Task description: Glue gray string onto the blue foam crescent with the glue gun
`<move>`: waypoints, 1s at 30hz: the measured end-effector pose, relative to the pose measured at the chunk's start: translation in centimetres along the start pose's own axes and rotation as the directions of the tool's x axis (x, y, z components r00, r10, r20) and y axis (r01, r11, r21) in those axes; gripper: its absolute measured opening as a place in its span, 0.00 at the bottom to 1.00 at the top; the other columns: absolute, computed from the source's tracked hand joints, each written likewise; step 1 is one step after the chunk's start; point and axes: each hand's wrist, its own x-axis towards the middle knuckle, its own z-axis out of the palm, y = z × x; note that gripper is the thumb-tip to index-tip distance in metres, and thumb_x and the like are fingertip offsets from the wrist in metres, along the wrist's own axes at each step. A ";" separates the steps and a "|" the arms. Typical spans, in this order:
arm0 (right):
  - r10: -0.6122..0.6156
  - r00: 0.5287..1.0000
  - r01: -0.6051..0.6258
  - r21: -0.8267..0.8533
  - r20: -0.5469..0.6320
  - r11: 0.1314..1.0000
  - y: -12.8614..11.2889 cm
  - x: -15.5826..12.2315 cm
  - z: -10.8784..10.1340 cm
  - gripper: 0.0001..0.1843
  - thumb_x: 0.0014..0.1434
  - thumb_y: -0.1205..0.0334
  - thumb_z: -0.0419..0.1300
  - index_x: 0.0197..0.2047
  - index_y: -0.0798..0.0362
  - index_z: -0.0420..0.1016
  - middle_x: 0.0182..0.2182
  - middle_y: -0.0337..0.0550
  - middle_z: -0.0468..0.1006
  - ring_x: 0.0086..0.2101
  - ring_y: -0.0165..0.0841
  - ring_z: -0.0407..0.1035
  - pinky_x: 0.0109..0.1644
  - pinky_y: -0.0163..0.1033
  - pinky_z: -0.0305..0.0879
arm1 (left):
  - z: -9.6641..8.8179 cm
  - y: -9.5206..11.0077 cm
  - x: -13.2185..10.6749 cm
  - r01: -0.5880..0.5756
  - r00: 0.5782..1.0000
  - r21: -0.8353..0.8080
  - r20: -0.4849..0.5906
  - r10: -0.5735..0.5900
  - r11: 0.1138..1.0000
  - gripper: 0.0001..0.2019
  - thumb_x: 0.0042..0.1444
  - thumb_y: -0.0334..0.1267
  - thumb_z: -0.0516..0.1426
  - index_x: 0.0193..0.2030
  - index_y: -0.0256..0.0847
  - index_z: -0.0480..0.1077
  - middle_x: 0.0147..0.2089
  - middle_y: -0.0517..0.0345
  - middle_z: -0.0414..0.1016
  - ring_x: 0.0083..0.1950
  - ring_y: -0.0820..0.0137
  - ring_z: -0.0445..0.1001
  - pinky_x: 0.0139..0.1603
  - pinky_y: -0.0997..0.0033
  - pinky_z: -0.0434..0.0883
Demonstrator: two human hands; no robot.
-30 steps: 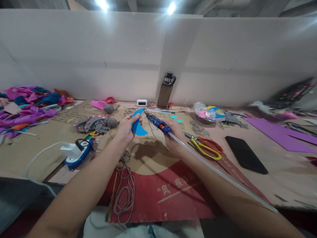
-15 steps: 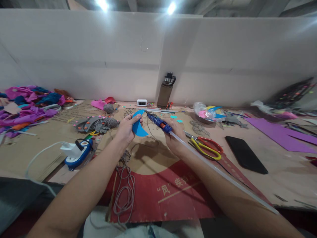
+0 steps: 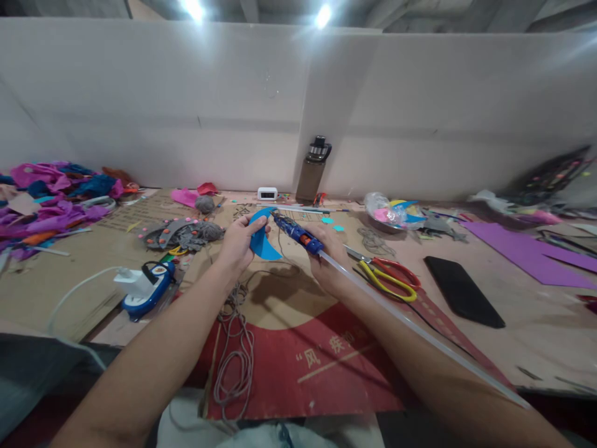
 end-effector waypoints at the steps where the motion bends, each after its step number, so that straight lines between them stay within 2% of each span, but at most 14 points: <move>1: -0.005 1.000 0.005 -0.006 -0.009 1.000 0.0 0.0 0.0 0.23 0.56 0.73 0.51 0.55 0.49 0.62 0.48 0.49 0.72 0.47 0.40 0.68 0.49 0.47 0.68 | 0.0 0.0 0.0 -0.003 1.000 0.005 0.006 0.003 1.000 0.11 0.41 0.30 0.66 0.31 0.33 0.70 0.24 0.60 0.72 0.24 0.78 0.70 0.26 0.79 0.69; 4: -0.009 1.000 0.008 -0.022 -0.028 1.000 0.0 0.0 0.0 0.22 0.57 0.72 0.51 0.55 0.50 0.62 0.47 0.49 0.72 0.46 0.40 0.69 0.48 0.47 0.68 | 0.0 -0.2 0.0 -0.011 1.000 0.025 0.022 0.010 1.000 0.11 0.40 0.31 0.66 0.31 0.33 0.70 0.24 0.60 0.72 0.24 0.78 0.70 0.26 0.79 0.69; 8: -0.008 1.000 0.008 -0.036 0.002 0.999 -0.1 -0.1 0.1 0.23 0.57 0.71 0.50 0.56 0.48 0.61 0.48 0.49 0.72 0.46 0.41 0.69 0.47 0.47 0.68 | 0.1 -0.3 -0.1 -0.032 0.999 0.058 0.038 0.030 0.998 0.13 0.39 0.32 0.67 0.31 0.34 0.71 0.24 0.60 0.72 0.23 0.77 0.70 0.27 0.78 0.69; 14: 0.004 1.000 -0.004 -0.027 -0.025 1.000 0.0 0.0 0.1 0.22 0.58 0.70 0.50 0.55 0.49 0.63 0.47 0.49 0.73 0.46 0.40 0.69 0.46 0.46 0.69 | 0.0 -0.4 -0.1 -0.069 0.998 0.079 0.008 0.068 0.995 0.14 0.37 0.34 0.68 0.32 0.35 0.71 0.24 0.61 0.73 0.24 0.76 0.72 0.27 0.78 0.70; 21: 0.015 1.000 -0.015 -0.008 0.021 1.000 -0.1 0.0 0.1 0.22 0.58 0.70 0.51 0.56 0.48 0.62 0.49 0.49 0.72 0.46 0.40 0.69 0.47 0.47 0.69 | -0.2 -0.4 0.0 -0.127 0.992 0.179 0.006 0.128 0.976 0.15 0.37 0.37 0.68 0.31 0.35 0.71 0.24 0.59 0.73 0.24 0.75 0.71 0.27 0.76 0.69; 27: 0.069 0.993 -0.070 0.001 -0.092 0.998 0.3 -0.2 0.5 0.20 0.60 0.67 0.52 0.56 0.47 0.64 0.48 0.46 0.74 0.46 0.40 0.70 0.49 0.49 0.68 | -0.3 -0.5 0.1 -0.168 0.984 0.226 -0.011 0.175 0.959 0.16 0.36 0.38 0.69 0.31 0.36 0.71 0.25 0.59 0.73 0.25 0.73 0.72 0.27 0.74 0.70; 30: 0.062 0.994 -0.061 0.009 -0.095 0.998 0.5 -0.2 0.7 0.20 0.60 0.65 0.52 0.56 0.47 0.64 0.48 0.47 0.74 0.47 0.41 0.69 0.50 0.49 0.67 | -0.4 -0.5 0.2 -0.172 0.983 0.221 -0.028 0.183 0.960 0.16 0.36 0.37 0.69 0.31 0.36 0.71 0.24 0.59 0.73 0.25 0.73 0.73 0.27 0.74 0.70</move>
